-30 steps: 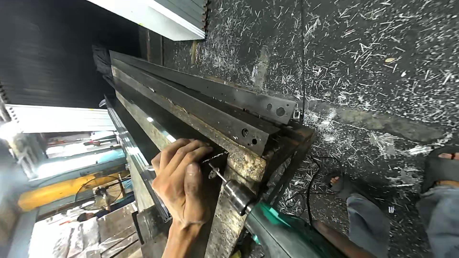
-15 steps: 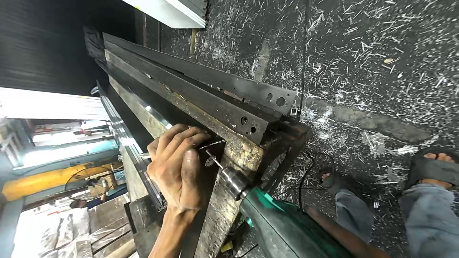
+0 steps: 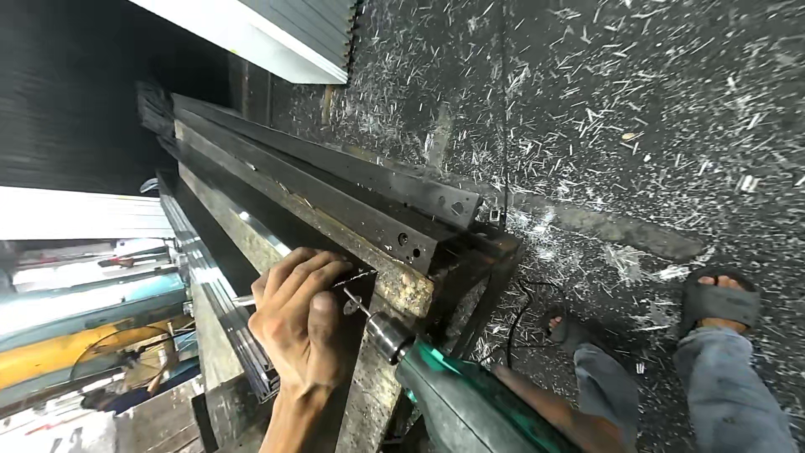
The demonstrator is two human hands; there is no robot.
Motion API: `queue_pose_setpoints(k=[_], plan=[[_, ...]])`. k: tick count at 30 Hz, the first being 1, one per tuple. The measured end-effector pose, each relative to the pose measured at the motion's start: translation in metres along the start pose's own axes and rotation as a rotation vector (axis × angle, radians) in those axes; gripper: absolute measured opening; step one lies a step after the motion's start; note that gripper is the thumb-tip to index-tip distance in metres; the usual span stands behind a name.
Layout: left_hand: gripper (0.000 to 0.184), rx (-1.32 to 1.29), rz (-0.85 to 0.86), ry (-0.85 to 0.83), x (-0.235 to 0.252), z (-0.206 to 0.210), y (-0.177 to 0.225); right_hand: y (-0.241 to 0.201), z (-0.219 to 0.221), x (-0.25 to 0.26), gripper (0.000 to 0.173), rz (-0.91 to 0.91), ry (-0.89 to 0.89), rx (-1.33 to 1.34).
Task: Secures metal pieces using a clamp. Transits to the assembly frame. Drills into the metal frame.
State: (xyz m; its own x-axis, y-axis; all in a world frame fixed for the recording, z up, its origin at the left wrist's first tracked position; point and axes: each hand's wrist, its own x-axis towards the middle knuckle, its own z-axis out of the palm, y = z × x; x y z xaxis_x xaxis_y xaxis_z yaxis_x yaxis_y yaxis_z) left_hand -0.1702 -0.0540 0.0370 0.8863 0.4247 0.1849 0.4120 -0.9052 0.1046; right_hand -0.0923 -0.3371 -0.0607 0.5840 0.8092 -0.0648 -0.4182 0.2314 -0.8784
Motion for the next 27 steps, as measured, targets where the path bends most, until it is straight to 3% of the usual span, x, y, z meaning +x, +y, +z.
queue_pose_setpoints(k=[27], plan=[[0.072,0.004,-0.002,0.005,-0.0033,-0.0035,-0.0018,-0.0028,0.0091,-0.0047,0.079,-0.012,-0.005,-0.135]])
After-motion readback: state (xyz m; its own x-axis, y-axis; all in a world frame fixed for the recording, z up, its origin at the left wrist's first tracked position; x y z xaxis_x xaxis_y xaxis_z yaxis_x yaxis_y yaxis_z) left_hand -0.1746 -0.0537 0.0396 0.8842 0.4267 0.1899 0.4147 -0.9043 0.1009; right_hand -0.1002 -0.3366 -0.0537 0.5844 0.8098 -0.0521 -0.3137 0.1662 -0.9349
